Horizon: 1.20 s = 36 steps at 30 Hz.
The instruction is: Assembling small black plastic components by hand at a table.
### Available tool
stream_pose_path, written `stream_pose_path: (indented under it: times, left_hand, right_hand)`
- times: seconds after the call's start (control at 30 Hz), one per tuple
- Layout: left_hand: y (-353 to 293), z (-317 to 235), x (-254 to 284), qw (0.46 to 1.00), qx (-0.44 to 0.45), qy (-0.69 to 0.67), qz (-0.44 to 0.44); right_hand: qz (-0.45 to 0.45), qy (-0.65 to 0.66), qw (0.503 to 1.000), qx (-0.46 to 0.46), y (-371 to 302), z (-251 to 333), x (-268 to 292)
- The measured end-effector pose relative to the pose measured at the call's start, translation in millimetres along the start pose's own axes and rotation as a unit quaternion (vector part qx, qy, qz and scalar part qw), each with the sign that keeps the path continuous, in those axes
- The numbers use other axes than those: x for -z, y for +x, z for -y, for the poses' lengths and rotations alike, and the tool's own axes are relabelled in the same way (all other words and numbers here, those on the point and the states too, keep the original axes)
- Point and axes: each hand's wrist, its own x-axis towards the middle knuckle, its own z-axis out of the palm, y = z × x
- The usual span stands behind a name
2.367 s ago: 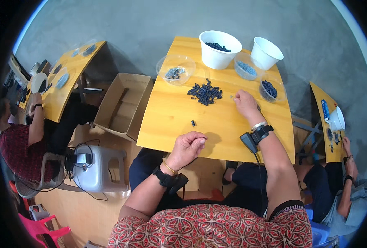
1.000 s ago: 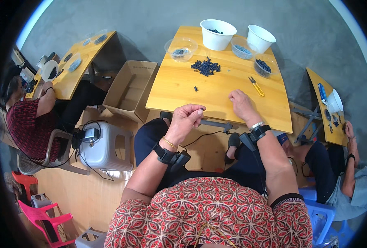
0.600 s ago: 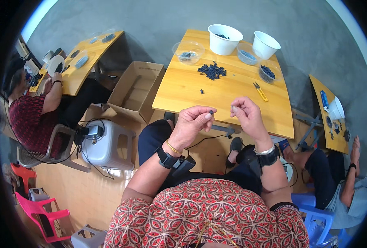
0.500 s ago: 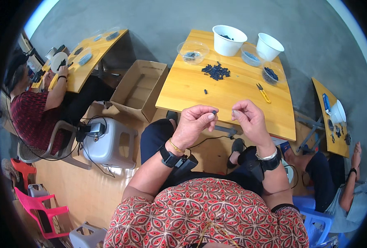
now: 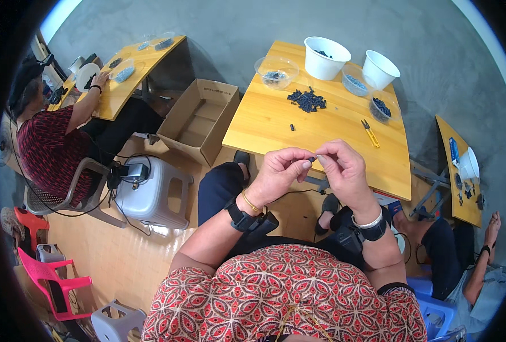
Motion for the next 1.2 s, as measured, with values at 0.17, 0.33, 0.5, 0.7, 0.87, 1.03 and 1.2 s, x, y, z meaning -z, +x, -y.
stream_pose_path:
  times: [0.17, 0.33, 0.5, 0.7, 0.87, 1.03, 1.2]
  left_hand:
    - [1.4, -4.0, -4.3, 0.998, -0.012, 0.031, -0.055]
    - [1.3, -3.0, -4.1, 0.998, 0.004, -0.023, -0.060]
    - [1.8, 3.0, -2.2, 0.978, 0.043, -0.205, -0.024]
    - [4.2, -4.4, -7.4, 0.991, 0.032, -0.123, -0.028]
    - [2.8, 3.2, -1.3, 0.996, 0.009, -0.092, 0.003]
    - [1.0, 2.8, -1.1, 0.996, -0.006, -0.094, -0.009]
    - [-1.0, 5.3, 3.3, 0.992, 0.029, -0.123, -0.018]
  right_hand:
    - [0.025, -0.064, 0.997, 0.029, -0.5, -4.5, -4.9]
    - [-0.004, 0.054, 0.998, -0.026, -6.9, -20.9, -11.2]
    - [-0.013, 0.068, 0.998, -0.010, -10.1, -18.3, -15.2]
    - [-0.018, 0.087, 0.996, -0.021, -9.5, -21.5, -4.6]
    - [-0.015, 0.047, 0.998, -0.034, -7.3, -18.7, -0.6]
    - [-0.013, 0.038, 0.998, -0.041, -5.6, -10.2, -0.5]
    - [-0.008, -0.007, 1.000, 0.005, -4.4, -12.9, 3.5]
